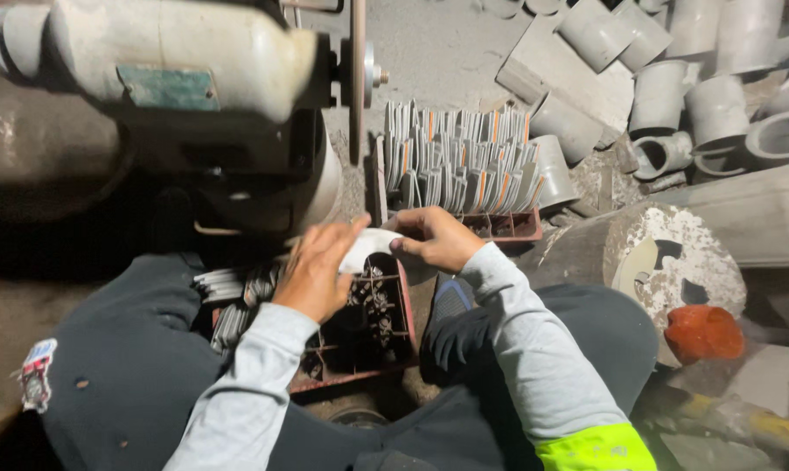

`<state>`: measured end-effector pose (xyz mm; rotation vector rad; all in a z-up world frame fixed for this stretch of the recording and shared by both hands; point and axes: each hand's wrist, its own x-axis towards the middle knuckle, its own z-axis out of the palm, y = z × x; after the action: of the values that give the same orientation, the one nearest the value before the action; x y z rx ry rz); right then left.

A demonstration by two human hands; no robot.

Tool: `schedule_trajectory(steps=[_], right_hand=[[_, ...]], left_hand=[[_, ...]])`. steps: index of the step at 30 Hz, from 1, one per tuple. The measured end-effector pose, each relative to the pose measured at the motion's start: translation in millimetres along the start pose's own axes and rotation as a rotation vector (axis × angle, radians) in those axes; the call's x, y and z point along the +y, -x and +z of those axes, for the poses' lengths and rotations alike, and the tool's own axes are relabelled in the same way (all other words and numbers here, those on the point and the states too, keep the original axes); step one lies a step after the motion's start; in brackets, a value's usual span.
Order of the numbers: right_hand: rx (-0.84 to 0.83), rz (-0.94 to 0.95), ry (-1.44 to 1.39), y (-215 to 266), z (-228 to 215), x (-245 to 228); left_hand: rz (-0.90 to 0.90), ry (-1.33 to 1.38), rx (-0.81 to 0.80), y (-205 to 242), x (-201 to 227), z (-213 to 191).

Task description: The person sits on the floor and repeatedly picks up small metal pieces from a tray, presses them against a rotating grinding wheel to smooth edges, and returns them to the tray. The process continues with multiple pieces handled one at a time.

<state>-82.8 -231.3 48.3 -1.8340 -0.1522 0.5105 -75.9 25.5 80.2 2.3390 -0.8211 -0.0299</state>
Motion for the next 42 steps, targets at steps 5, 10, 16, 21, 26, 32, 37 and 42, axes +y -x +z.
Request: schedule_trajectory(steps=[5, 10, 16, 21, 26, 32, 37, 42], right_hand=[[0.197, 0.375, 0.087, -3, 14, 101], [0.322, 0.418, -0.066, -3, 69, 210], [0.463, 0.496, 0.751, -8, 112, 201], [0.181, 0.022, 0.83, -22, 168, 160], [0.133, -0.064, 0.937, -25, 206, 158], [0.143, 0.093, 0.723, -27, 160, 111], [0.152, -0.255, 0.708, -17, 47, 28], [0.178, -0.211, 0.675, 21, -13, -42]], left_hand=[[-0.23, 0.005, -0.054, 4, -20, -11], [-0.308, 0.044, -0.074, 8, -29, -10], [-0.322, 0.091, -0.215, 10, -35, -6], [-0.335, 0.068, -0.216, 10, -43, -9], [-0.392, 0.038, -0.309, 15, -47, -9], [-0.346, 0.049, -0.279, 19, -57, 1], [-0.221, 0.093, -0.21, 17, -62, 17], [-0.407, 0.925, -0.667, 12, -42, 16]])
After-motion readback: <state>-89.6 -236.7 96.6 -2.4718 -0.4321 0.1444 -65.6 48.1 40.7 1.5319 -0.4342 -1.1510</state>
